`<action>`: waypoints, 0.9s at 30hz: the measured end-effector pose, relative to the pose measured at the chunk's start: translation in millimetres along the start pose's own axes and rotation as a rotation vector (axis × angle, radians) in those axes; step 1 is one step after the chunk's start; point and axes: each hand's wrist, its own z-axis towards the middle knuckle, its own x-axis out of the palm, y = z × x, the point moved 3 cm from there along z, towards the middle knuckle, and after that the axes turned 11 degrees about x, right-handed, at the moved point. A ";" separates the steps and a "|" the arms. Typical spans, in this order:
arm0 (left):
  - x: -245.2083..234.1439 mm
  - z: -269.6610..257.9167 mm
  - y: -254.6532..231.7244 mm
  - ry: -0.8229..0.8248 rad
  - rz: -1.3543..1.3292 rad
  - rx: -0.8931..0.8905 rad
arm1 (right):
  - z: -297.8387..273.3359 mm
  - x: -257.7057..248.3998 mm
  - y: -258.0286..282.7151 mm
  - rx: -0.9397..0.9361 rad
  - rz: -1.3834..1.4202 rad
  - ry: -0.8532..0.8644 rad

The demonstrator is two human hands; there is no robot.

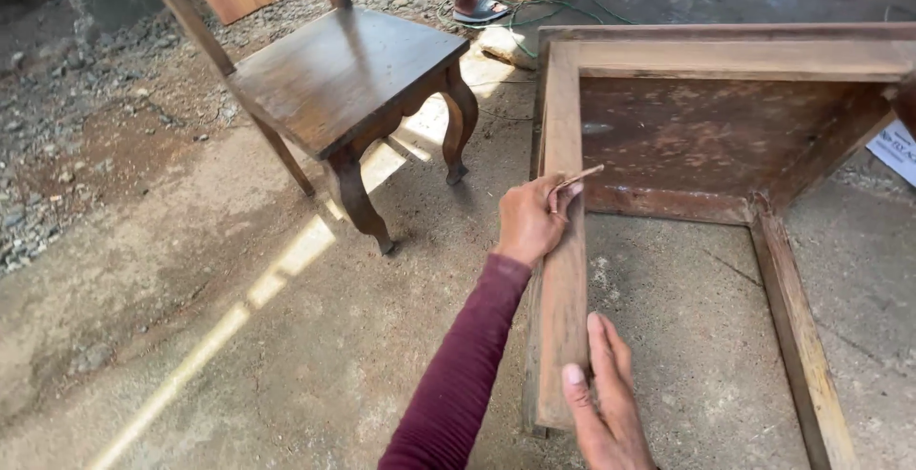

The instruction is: The person sands the edges and corners of a wooden furniture frame using a sanding block. They work on different sides of the frame, holding it with one hand while sanding with the other.

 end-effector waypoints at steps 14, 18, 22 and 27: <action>2.7 -123.9 1.2 -0.396 -0.861 -0.426 | 28.8 28.1 -6.4 -0.444 0.111 -0.287; 10.1 -53.0 45.6 -0.274 -0.820 -0.490 | 22.5 33.2 5.1 -0.272 0.168 -0.293; -6.9 -93.0 14.8 -0.191 -0.825 -0.690 | 21.7 31.4 -0.9 -0.241 0.231 -0.226; -38.6 -193.7 -65.5 -0.381 -0.992 -0.493 | 33.1 22.7 -10.8 -0.356 0.235 -0.176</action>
